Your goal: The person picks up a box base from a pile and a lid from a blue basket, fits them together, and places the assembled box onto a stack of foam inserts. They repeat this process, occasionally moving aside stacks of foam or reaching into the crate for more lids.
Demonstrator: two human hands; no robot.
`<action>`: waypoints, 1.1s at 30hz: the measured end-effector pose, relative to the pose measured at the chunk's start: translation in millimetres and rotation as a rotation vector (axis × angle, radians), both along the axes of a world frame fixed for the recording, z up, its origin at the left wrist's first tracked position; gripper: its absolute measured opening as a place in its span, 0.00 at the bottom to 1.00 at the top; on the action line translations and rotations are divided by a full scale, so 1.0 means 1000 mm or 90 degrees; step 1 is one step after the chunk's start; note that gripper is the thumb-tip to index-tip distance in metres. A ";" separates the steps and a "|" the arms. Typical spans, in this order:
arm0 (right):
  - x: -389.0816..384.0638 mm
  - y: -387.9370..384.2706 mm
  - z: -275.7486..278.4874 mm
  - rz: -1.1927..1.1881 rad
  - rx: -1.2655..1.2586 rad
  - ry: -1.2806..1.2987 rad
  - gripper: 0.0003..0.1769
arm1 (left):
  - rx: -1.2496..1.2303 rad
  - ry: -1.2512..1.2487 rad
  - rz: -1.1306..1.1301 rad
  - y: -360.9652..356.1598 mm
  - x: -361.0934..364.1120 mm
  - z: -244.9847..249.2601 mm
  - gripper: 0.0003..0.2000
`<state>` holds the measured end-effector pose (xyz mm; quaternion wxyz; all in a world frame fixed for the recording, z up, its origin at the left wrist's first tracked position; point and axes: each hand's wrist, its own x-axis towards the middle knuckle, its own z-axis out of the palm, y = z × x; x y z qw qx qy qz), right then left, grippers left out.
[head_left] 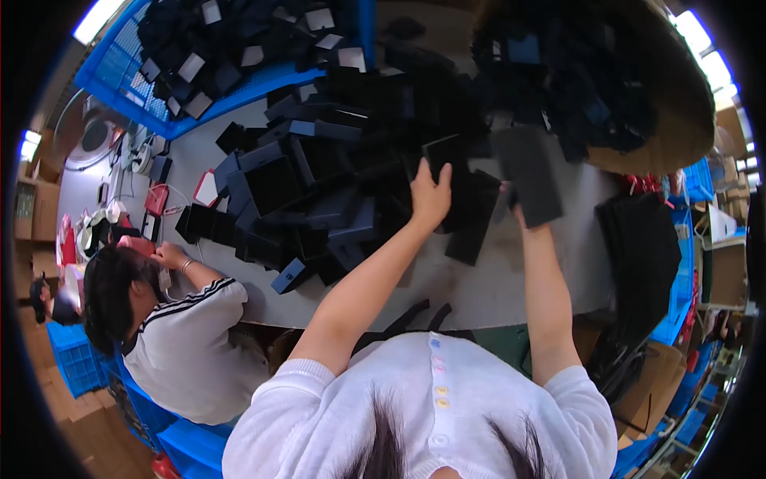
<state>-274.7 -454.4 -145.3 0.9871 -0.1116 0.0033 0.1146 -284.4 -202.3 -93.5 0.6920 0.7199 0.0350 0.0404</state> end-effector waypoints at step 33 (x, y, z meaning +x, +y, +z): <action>0.165 0.116 -0.003 -0.255 -1.062 0.090 0.17 | 0.814 -0.012 -0.084 0.137 0.366 0.034 0.32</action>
